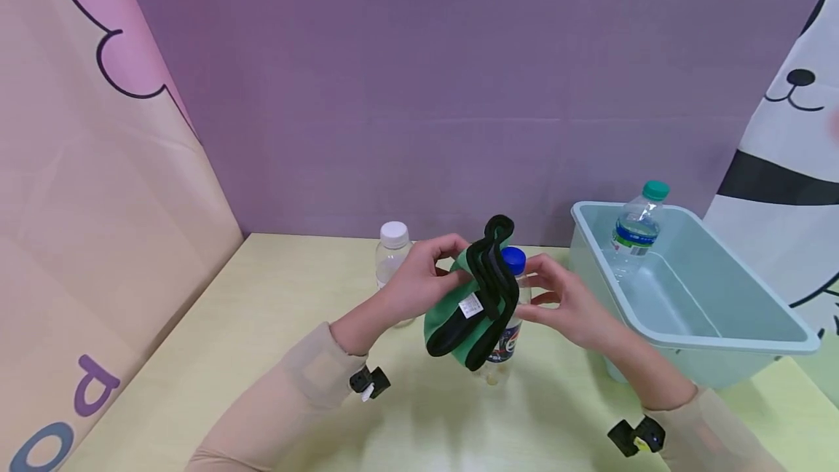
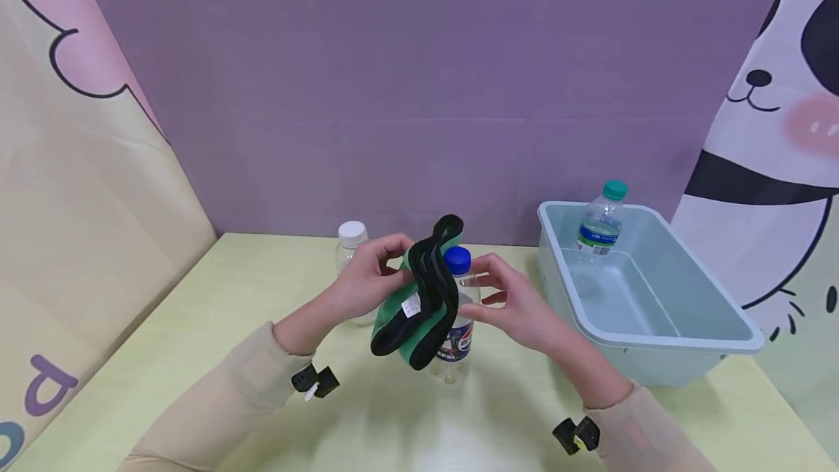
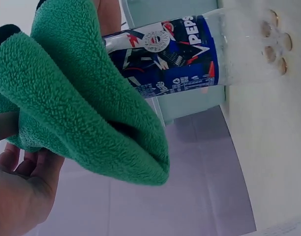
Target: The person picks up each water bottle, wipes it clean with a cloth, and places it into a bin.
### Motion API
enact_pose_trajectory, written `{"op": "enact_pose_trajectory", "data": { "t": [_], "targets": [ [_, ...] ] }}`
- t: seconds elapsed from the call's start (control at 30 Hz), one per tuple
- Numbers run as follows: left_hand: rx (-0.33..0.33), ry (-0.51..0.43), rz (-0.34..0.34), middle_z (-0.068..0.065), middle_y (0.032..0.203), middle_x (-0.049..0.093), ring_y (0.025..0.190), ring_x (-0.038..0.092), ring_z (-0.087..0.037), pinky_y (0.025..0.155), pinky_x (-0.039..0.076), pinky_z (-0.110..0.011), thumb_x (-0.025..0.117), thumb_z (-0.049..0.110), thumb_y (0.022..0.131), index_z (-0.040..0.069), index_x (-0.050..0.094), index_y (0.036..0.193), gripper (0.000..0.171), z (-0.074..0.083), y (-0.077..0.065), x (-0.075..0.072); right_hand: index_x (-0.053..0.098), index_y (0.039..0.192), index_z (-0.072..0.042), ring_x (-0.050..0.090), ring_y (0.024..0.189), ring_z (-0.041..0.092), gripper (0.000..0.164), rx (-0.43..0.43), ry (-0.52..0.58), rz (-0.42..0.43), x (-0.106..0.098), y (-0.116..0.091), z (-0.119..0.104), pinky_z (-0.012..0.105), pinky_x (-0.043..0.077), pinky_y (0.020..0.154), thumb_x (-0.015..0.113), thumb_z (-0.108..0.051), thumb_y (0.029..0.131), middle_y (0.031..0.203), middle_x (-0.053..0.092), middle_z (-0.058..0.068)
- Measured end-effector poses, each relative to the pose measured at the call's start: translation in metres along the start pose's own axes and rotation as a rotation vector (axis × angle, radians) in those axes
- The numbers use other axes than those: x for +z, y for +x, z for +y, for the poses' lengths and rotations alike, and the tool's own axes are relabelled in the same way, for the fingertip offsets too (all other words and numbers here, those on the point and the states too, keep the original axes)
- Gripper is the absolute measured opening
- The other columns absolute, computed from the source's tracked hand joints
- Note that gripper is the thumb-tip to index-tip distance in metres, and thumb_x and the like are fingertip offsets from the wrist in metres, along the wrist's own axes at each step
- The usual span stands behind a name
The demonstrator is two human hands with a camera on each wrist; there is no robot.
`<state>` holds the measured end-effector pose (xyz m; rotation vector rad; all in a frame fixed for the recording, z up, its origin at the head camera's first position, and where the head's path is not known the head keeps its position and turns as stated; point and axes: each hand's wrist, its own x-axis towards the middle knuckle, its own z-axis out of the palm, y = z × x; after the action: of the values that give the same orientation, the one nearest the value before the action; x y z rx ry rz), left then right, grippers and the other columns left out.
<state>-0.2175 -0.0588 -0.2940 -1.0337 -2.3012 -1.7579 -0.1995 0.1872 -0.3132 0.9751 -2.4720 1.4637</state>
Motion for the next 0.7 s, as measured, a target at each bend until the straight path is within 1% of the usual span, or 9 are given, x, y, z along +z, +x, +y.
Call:
{"op": "enact_pose_trajectory", "data": {
  "t": [0.1,0.17,0.3,0.37,0.5,0.53,0.6,0.7],
  "targets": [
    [-0.028,0.015,-0.001,-0.010,0.095,0.064,0.092,0.058,-0.023,0.075,0.055,-0.031,0.062,-0.004,0.090,0.000,0.063,0.099,0.010,-0.001,-0.001,-0.001,0.050,0.121,0.001,0.060,0.107,0.038,0.043,-0.001,0.004,-0.004,0.001,0.000,0.000,0.033,0.054,0.080,0.073,-0.001,0.084,0.115,0.059,0.018],
    [-0.048,0.023,-0.004,-0.010,0.095,0.064,0.092,0.057,-0.023,0.075,0.055,-0.030,0.061,-0.004,0.090,0.000,0.063,0.098,0.009,-0.005,-0.003,-0.001,0.050,0.122,0.001,0.060,0.108,0.039,0.044,-0.001,0.005,-0.007,0.001,0.000,0.000,0.034,0.053,0.081,0.073,-0.001,0.084,0.116,0.058,0.018],
    [-0.061,0.032,-0.026,-0.009,0.091,0.063,0.090,0.057,-0.022,0.075,0.055,-0.031,0.061,-0.005,0.089,0.001,0.061,0.095,0.008,-0.019,-0.009,0.000,0.050,0.123,0.002,0.059,0.110,0.040,0.045,0.011,0.001,-0.010,0.000,0.001,0.000,0.033,0.052,0.082,0.073,-0.001,0.084,0.118,0.058,0.020],
    [-0.054,0.034,-0.042,-0.009,0.088,0.063,0.088,0.057,-0.021,0.077,0.054,-0.034,0.060,-0.006,0.088,0.000,0.060,0.093,0.008,-0.028,-0.011,0.002,0.049,0.123,0.003,0.058,0.111,0.040,0.045,0.020,-0.004,-0.010,-0.001,0.000,0.000,0.033,0.052,0.082,0.073,-0.001,0.084,0.119,0.057,0.020],
    [-0.045,0.062,-0.089,-0.003,0.083,0.062,0.084,0.055,-0.016,0.083,0.048,-0.038,0.060,-0.010,0.085,0.001,0.059,0.089,0.011,-0.044,-0.018,0.008,0.049,0.123,0.003,0.059,0.111,0.040,0.045,0.031,-0.010,-0.007,-0.001,0.000,-0.001,0.034,0.052,0.082,0.073,-0.002,0.084,0.120,0.057,0.020],
    [-0.044,0.077,-0.102,-0.001,0.081,0.061,0.083,0.055,-0.014,0.084,0.046,-0.037,0.060,-0.010,0.085,0.001,0.059,0.089,0.013,-0.049,-0.019,0.010,0.049,0.122,0.002,0.059,0.111,0.039,0.045,0.032,-0.013,-0.005,-0.001,0.000,-0.002,0.034,0.052,0.082,0.073,-0.002,0.084,0.120,0.057,0.020],
    [-0.045,0.108,-0.131,0.001,0.079,0.060,0.080,0.054,-0.012,0.083,0.045,-0.034,0.060,-0.011,0.083,0.003,0.060,0.086,0.014,-0.057,-0.022,0.013,0.049,0.122,0.002,0.059,0.110,0.039,0.045,0.034,-0.014,-0.003,0.000,-0.001,-0.002,0.035,0.052,0.082,0.073,-0.002,0.084,0.120,0.058,0.020],
    [-0.074,0.159,-0.182,0.004,0.076,0.057,0.078,0.051,-0.011,0.080,0.044,-0.032,0.061,-0.011,0.082,0.004,0.060,0.084,0.016,-0.069,-0.026,0.017,0.050,0.121,0.002,0.059,0.110,0.039,0.044,0.033,-0.017,-0.001,0.000,-0.001,-0.002,0.036,0.053,0.081,0.073,-0.002,0.084,0.119,0.058,0.020]
  ]
}}
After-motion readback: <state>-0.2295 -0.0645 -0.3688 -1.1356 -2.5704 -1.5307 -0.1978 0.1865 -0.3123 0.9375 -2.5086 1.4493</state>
